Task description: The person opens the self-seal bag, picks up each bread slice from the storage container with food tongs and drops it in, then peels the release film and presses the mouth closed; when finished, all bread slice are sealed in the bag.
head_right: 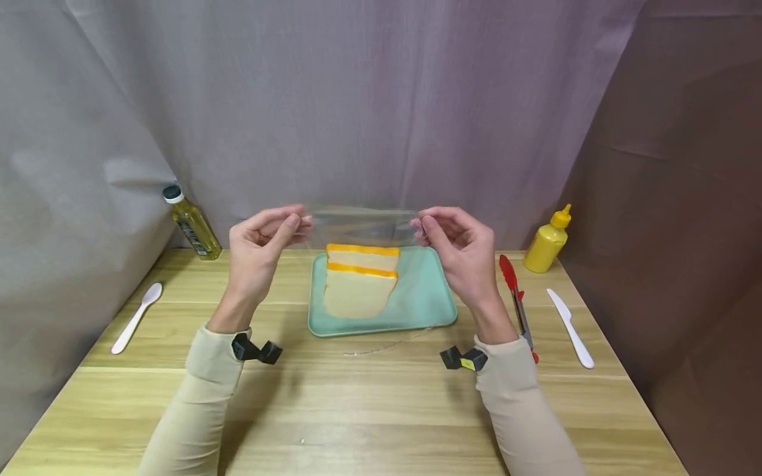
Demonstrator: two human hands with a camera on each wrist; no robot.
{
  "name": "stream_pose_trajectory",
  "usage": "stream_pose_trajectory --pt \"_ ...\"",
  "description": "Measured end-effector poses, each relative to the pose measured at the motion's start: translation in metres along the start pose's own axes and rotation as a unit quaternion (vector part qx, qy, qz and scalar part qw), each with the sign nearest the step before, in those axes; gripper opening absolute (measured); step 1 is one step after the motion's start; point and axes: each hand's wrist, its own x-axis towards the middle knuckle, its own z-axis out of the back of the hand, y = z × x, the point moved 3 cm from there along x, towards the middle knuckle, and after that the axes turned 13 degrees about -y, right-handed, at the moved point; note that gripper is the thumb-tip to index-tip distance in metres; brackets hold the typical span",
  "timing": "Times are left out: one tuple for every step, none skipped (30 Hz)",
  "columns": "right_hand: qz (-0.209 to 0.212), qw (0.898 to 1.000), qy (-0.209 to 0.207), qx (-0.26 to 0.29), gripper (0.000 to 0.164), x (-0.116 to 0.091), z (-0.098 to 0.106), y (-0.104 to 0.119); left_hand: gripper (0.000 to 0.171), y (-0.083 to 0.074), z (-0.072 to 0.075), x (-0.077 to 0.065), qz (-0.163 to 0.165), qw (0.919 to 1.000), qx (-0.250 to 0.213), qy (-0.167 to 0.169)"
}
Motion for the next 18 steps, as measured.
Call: stream_pose_trajectory --pt "-0.002 1.000 -0.001 -0.001 0.017 -0.0002 0.0004 0.0001 0.022 -0.0002 0.0003 -0.0002 -0.001 1.0000 0.001 0.003" --pt "-0.003 1.000 -0.003 0.000 0.018 -0.0003 0.0009 0.0004 0.023 -0.0005 0.0007 -0.0003 -0.002 1.0000 0.001 0.006" --pt "-0.004 1.000 -0.004 -0.001 0.019 -0.0003 0.0012 0.0008 0.023 -0.0006 0.0011 -0.0005 -0.002 1.0000 0.001 0.008" --pt "-0.005 1.000 -0.005 0.002 0.020 -0.0001 0.0018 0.0011 0.023 -0.0006 0.0012 -0.0008 -0.002 1.0000 -0.001 0.010" --pt "-0.005 1.000 -0.007 0.004 0.020 0.0000 0.0024 0.0013 0.023 -0.0005 0.0013 -0.0010 0.000 0.9999 -0.006 0.011" --pt "-0.006 1.000 -0.007 0.011 0.021 0.0003 0.0026 0.0018 0.023 -0.0005 0.0015 -0.0012 0.002 0.9999 -0.011 0.013" --pt "-0.006 1.000 -0.006 0.019 0.021 0.0006 0.0028 0.0021 0.024 -0.0005 0.0018 -0.0015 0.002 0.9998 -0.015 0.015" --pt "-0.006 1.000 -0.005 0.029 0.021 0.0009 0.0029 0.0024 0.024 -0.0006 0.0021 -0.0016 0.005 0.9997 -0.018 0.017" --pt "-0.006 0.999 -0.003 0.039 0.020 0.0010 0.0029 0.0027 0.024 -0.0007 0.0024 -0.0017 0.008 0.9995 -0.022 0.019" --pt "-0.005 0.999 0.000 0.049 0.020 0.0011 0.0028 0.0029 0.024 -0.0009 0.0027 -0.0018 0.012 0.9993 -0.027 0.021" --pt "-0.004 0.998 0.003 0.057 0.019 0.0012 0.0028 0.0030 0.023 -0.0009 0.0030 -0.0019 0.017 0.9990 -0.034 0.023" --pt "-0.003 0.998 0.007 0.062 0.019 0.0012 0.0027 0.0032 0.022 -0.0010 0.0034 -0.0019 0.022 0.9987 -0.039 0.025" --pt "-0.001 0.998 0.010 0.064 0.019 0.0011 0.0027 0.0032 0.021 -0.0010 0.0038 -0.0018 0.025 0.9984 -0.043 0.028" --pt "0.000 0.998 0.013 0.068 0.018 0.0010 0.0027 0.0031 0.022 -0.0011 0.0041 -0.0016 0.029 0.9980 -0.049 0.030" --pt "0.000 0.997 0.016 0.073 0.018 0.0010 0.0027 0.0030 0.022 -0.0011 0.0044 -0.0016 0.032 0.9974 -0.055 0.033" --pt "0.001 0.997 0.019 0.078 0.017 0.0011 0.0029 0.0028 0.022 -0.0013 0.0046 -0.0015 0.035 0.9970 -0.060 0.034" --pt "-0.001 0.996 0.022 0.084 0.017 0.0012 0.0030 0.0027 0.023 -0.0011 0.0049 -0.0014 0.037 0.9964 -0.067 0.037" --pt "-0.002 0.996 0.024 0.090 0.016 0.0014 0.0032 0.0025 0.023 -0.0010 0.0051 -0.0011 0.039 0.9960 -0.071 0.038"
